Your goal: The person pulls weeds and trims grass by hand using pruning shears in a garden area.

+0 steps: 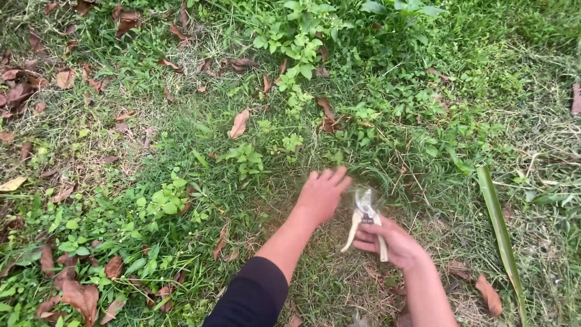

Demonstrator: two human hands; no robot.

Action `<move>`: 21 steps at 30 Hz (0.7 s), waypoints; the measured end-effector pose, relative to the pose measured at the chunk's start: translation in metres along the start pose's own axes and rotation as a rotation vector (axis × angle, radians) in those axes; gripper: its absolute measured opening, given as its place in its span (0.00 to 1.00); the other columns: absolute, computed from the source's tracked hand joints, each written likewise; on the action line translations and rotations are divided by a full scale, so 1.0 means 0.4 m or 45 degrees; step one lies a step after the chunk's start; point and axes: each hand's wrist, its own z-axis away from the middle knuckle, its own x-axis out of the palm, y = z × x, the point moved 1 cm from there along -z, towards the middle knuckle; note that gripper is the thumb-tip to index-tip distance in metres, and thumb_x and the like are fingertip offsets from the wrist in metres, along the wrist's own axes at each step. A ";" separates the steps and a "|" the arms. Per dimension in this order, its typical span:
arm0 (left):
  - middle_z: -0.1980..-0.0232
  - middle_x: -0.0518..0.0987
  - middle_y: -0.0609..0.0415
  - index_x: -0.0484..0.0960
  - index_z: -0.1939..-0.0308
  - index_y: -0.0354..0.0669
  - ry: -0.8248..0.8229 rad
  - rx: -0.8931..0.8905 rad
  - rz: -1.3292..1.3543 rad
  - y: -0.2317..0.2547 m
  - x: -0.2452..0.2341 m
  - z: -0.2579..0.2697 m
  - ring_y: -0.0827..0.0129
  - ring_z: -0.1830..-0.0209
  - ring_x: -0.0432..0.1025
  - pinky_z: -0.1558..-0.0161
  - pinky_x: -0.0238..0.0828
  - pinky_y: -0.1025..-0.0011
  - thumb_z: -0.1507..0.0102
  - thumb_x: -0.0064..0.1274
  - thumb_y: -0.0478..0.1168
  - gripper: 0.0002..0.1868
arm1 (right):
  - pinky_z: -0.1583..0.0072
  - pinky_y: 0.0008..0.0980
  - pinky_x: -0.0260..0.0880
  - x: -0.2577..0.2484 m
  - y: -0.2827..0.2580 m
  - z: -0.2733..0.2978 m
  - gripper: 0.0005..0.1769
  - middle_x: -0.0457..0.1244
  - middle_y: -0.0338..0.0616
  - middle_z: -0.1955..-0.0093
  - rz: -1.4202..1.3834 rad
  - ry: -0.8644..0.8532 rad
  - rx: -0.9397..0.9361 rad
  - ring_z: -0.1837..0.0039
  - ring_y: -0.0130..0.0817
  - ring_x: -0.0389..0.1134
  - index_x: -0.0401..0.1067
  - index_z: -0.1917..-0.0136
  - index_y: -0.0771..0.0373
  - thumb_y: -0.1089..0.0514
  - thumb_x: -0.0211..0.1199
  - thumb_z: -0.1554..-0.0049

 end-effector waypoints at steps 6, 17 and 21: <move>0.36 0.69 0.49 0.69 0.34 0.44 -0.390 -0.399 -0.257 -0.066 0.032 -0.006 0.61 0.37 0.65 0.44 0.64 0.60 0.37 0.51 0.41 0.27 | 0.35 0.52 0.71 0.125 -0.064 0.084 0.33 0.64 0.63 0.34 -0.456 -0.095 -0.224 0.34 0.49 0.68 0.56 0.25 0.62 0.65 0.53 0.45; 0.43 0.76 0.50 0.78 0.44 0.42 -0.523 -0.490 0.161 -0.126 0.011 -0.020 0.59 0.42 0.70 0.46 0.69 0.59 0.35 0.48 0.37 0.15 | 0.50 0.42 0.79 0.185 -0.050 -0.037 0.23 0.66 0.52 0.55 -0.023 -0.187 -0.046 0.55 0.41 0.73 0.66 0.33 0.65 0.53 0.54 0.38; 0.45 0.77 0.49 0.80 0.46 0.41 -0.413 -0.501 0.251 -0.129 0.043 -0.010 0.58 0.43 0.70 0.46 0.69 0.57 0.36 0.45 0.34 0.15 | 0.53 0.35 0.81 0.195 -0.103 -0.126 0.23 0.68 0.47 0.57 0.303 0.019 -0.002 0.56 0.38 0.74 0.69 0.38 0.68 0.48 0.52 0.36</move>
